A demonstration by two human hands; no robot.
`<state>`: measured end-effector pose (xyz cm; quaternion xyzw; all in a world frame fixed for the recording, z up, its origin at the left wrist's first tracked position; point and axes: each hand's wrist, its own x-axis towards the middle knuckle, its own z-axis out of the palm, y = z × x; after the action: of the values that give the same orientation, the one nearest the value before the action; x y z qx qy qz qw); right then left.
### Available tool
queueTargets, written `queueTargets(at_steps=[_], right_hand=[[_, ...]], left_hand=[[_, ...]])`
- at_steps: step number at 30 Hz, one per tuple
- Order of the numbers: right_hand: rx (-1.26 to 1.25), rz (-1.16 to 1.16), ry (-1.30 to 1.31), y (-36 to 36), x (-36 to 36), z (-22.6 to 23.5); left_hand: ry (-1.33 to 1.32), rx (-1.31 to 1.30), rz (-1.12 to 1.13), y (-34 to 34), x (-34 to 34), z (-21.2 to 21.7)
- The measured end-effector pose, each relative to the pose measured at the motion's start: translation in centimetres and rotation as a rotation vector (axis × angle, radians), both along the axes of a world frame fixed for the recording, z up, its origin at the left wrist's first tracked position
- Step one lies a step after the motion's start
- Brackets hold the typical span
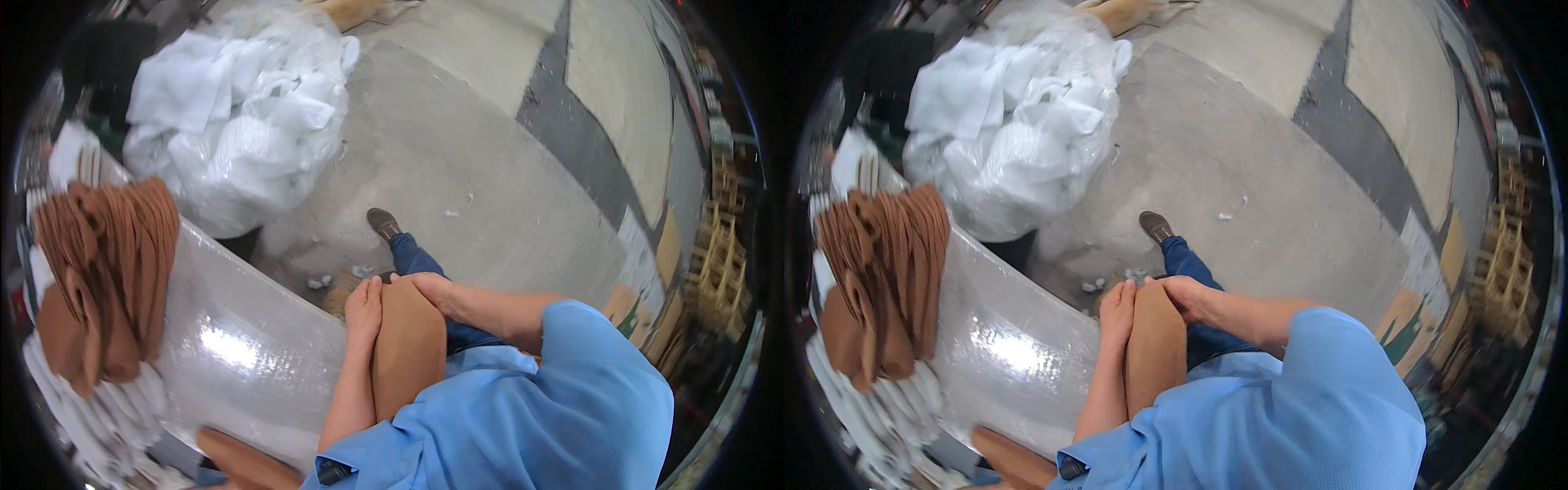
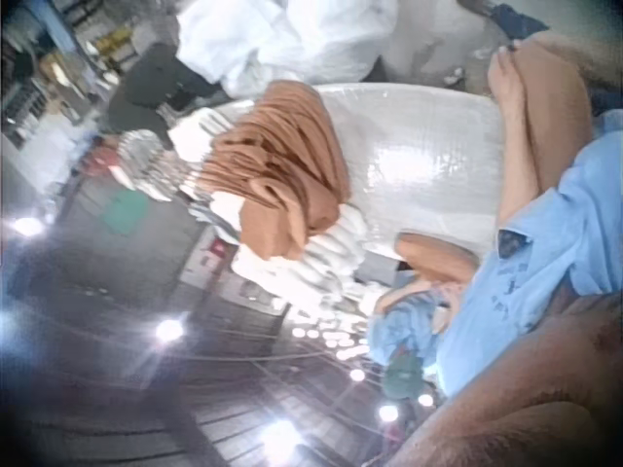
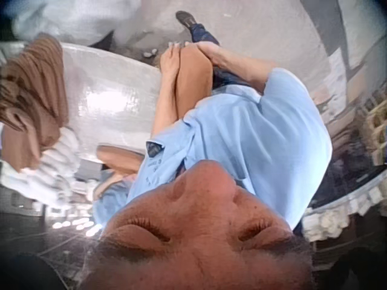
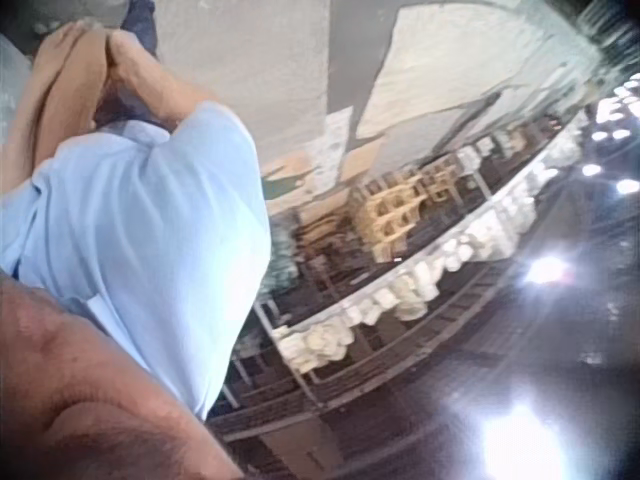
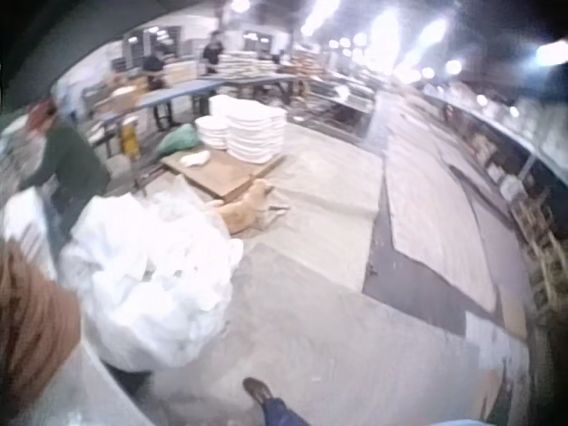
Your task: The person repeatedly picks up white foam inserts and brown fabric covers, inserts the foam into the covers, and stacks the finished cushions. The person works at a table in a factory setting alongside other workers.
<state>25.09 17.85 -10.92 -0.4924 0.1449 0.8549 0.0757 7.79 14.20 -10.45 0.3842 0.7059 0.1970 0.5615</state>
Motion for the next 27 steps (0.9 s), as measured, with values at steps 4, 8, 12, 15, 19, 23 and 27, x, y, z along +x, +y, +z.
queueTargets(at_steps=[4, 8, 12, 15, 19, 23, 27], right_hand=[[0.21, -0.128, -0.127, -1.4, -0.1, 1.1], [0.243, -0.118, -0.161, -1.2, -0.4, 1.9], [0.278, -0.107, -0.174, -1.3, -0.3, 1.8], [0.315, -0.087, -0.194, -1.6, -0.4, 1.4], [0.325, -0.13, -0.28, -1.6, -1.7, 0.1], [0.458, -0.09, -0.358, -1.8, -1.7, 0.1], [0.841, -0.171, -0.467, -2.8, -0.7, 1.5]], left_hand=[[0.024, -0.111, -0.091, 1.7, -0.9, 1.6], [-0.278, -0.248, 0.086, 0.5, -2.0, -2.6], [-0.3, -0.237, 0.153, -0.6, -1.4, -3.2], [-0.03, -0.058, 0.095, -1.5, -0.3, -4.2], [0.217, -0.015, -0.047, -0.3, 0.6, -2.0], [0.255, 0.033, -0.073, 1.1, 0.9, 0.4], [0.128, 0.072, -0.011, 0.7, 0.2, 0.5]])
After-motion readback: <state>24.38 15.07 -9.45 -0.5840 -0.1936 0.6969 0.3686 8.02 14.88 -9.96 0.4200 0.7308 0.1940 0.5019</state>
